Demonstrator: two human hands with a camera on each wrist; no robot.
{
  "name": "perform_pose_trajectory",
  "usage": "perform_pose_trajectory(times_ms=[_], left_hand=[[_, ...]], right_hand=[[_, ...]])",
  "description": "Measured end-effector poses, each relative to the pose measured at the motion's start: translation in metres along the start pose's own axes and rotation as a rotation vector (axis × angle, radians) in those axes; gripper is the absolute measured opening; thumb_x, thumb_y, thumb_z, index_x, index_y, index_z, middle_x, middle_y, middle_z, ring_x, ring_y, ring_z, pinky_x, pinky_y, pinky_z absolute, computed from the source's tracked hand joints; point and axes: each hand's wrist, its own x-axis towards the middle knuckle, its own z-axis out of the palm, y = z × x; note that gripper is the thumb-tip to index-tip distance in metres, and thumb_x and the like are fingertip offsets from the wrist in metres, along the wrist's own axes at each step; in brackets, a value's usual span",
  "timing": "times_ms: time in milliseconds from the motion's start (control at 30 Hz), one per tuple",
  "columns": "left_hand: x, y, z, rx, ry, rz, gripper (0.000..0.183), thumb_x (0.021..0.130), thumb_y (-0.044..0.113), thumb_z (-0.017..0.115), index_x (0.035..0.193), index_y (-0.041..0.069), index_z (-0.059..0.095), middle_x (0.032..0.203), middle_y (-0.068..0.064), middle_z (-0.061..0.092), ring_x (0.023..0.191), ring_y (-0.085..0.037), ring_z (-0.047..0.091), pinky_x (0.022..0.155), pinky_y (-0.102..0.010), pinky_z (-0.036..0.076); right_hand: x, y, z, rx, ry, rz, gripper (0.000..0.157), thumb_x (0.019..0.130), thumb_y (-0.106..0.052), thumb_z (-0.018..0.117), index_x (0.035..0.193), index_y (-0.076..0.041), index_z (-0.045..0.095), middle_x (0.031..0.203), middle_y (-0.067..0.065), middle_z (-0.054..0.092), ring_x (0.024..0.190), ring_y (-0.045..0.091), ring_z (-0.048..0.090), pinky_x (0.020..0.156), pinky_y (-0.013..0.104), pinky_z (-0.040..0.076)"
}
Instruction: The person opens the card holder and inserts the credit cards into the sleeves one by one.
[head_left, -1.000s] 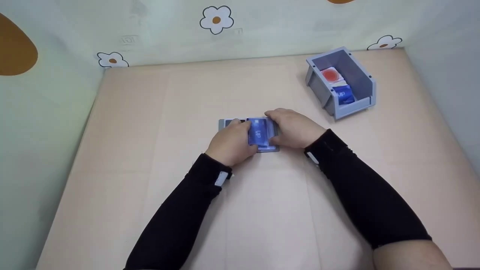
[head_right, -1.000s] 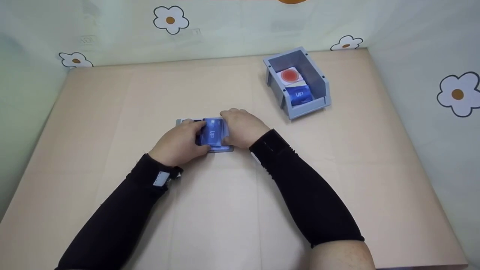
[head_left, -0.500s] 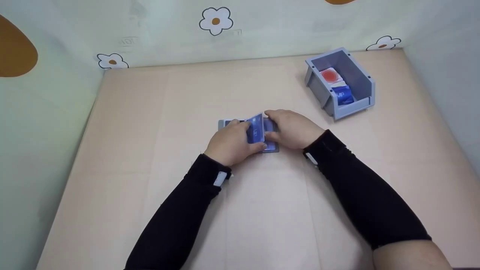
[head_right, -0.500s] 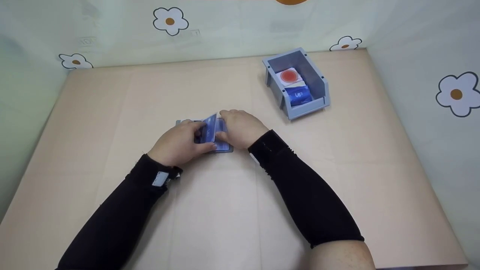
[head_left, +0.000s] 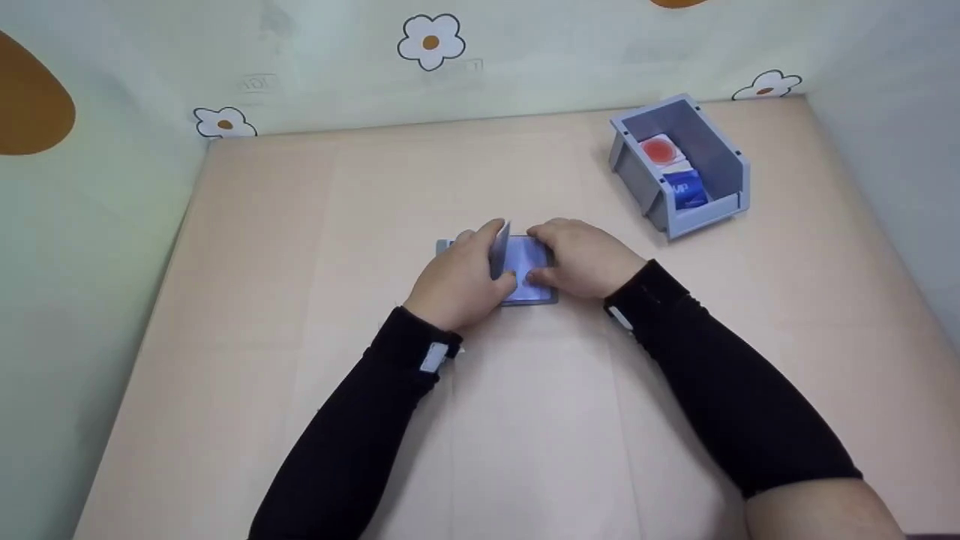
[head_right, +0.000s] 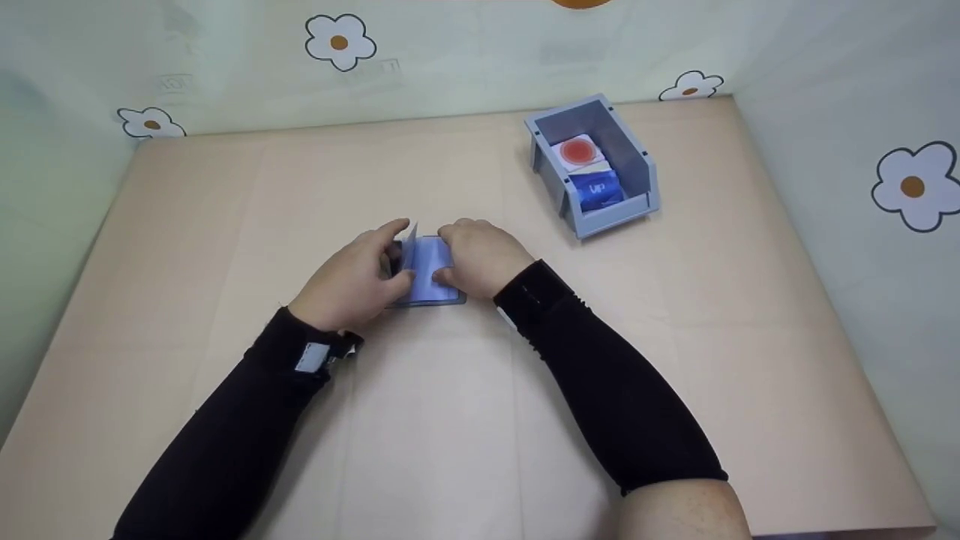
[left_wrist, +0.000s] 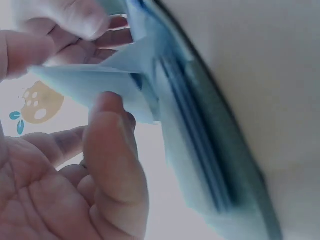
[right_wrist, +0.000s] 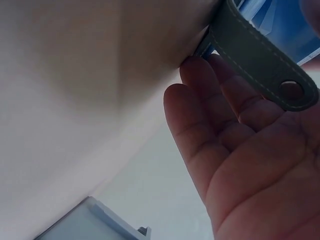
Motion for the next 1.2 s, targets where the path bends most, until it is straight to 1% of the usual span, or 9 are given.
perform_pose_trajectory(times_ms=[100,200,367,567,667,767,900,1067,1200], left_hand=[[0.000,-0.001,-0.004,-0.007,0.003,-0.005,0.077,0.095,0.026,0.060,0.166,0.021,0.033,0.139,-0.012,0.059,0.102,-0.025,0.060,0.093,-0.042,0.055],[0.002,-0.002,-0.007,0.010,0.008,-0.010,0.073,0.095,0.019,0.058,0.164,0.022,0.037,0.141,-0.013,0.060,0.105,-0.026,0.060,0.096,-0.044,0.054],[0.004,-0.006,-0.011,0.022,0.016,-0.036,0.061,0.097,0.013,0.056,0.158,0.014,0.049,0.145,-0.016,0.059,0.113,-0.025,0.062,0.106,-0.043,0.053],[0.005,-0.012,-0.015,0.025,0.019,-0.060,0.058,0.097,0.008,0.057,0.154,0.006,0.052,0.146,-0.019,0.059,0.122,-0.025,0.062,0.111,-0.043,0.050],[0.005,-0.016,-0.016,0.034,0.026,-0.063,0.058,0.095,0.006,0.057,0.153,0.005,0.053,0.145,-0.020,0.061,0.125,-0.027,0.062,0.112,-0.044,0.050],[0.003,-0.019,-0.018,0.036,0.027,-0.074,0.057,0.095,0.007,0.058,0.152,0.005,0.055,0.144,-0.020,0.062,0.124,-0.028,0.062,0.112,-0.045,0.050],[0.000,-0.024,-0.019,0.035,0.017,-0.103,0.057,0.096,0.009,0.060,0.153,0.007,0.054,0.143,-0.021,0.062,0.121,-0.028,0.063,0.110,-0.045,0.051],[-0.002,-0.029,-0.019,0.040,0.013,-0.123,0.054,0.098,0.010,0.060,0.152,0.006,0.055,0.144,-0.021,0.062,0.127,-0.030,0.063,0.112,-0.047,0.050],[-0.001,-0.031,-0.016,0.056,0.022,-0.120,0.053,0.098,0.011,0.061,0.151,0.006,0.056,0.141,-0.021,0.064,0.121,-0.029,0.065,0.108,-0.046,0.053]], right_hand=[[0.000,0.000,0.000,-0.003,0.002,-0.006,0.071,0.093,-0.031,0.079,0.149,0.003,0.054,0.144,0.021,0.063,0.138,0.035,0.057,0.121,0.048,0.041],[0.000,-0.001,-0.001,-0.004,0.004,-0.009,0.070,0.092,-0.028,0.081,0.147,0.004,0.055,0.142,0.021,0.064,0.137,0.035,0.058,0.120,0.048,0.042],[0.000,-0.001,-0.001,-0.009,0.002,-0.005,0.069,0.091,-0.027,0.083,0.146,0.004,0.056,0.141,0.020,0.065,0.136,0.035,0.059,0.119,0.048,0.042],[0.000,0.000,0.000,-0.003,-0.005,0.006,0.069,0.090,-0.027,0.083,0.147,0.003,0.056,0.143,0.020,0.064,0.138,0.035,0.057,0.121,0.048,0.041],[0.000,0.000,-0.001,0.001,-0.011,0.008,0.069,0.090,-0.027,0.083,0.147,0.002,0.055,0.143,0.019,0.063,0.137,0.034,0.058,0.120,0.048,0.042],[-0.001,-0.001,-0.001,0.008,-0.012,0.005,0.069,0.090,-0.025,0.083,0.147,0.003,0.055,0.143,0.019,0.064,0.135,0.033,0.059,0.119,0.048,0.043],[0.000,-0.002,0.000,0.014,-0.010,-0.002,0.068,0.090,-0.024,0.083,0.147,0.003,0.056,0.142,0.019,0.064,0.134,0.033,0.059,0.119,0.047,0.043],[0.000,-0.001,0.000,0.005,0.001,-0.006,0.067,0.090,-0.023,0.083,0.146,0.003,0.056,0.142,0.019,0.064,0.135,0.034,0.059,0.120,0.047,0.043],[0.000,0.000,-0.001,0.002,0.012,-0.008,0.067,0.089,-0.022,0.083,0.145,0.003,0.057,0.141,0.020,0.065,0.134,0.035,0.059,0.119,0.048,0.043]])
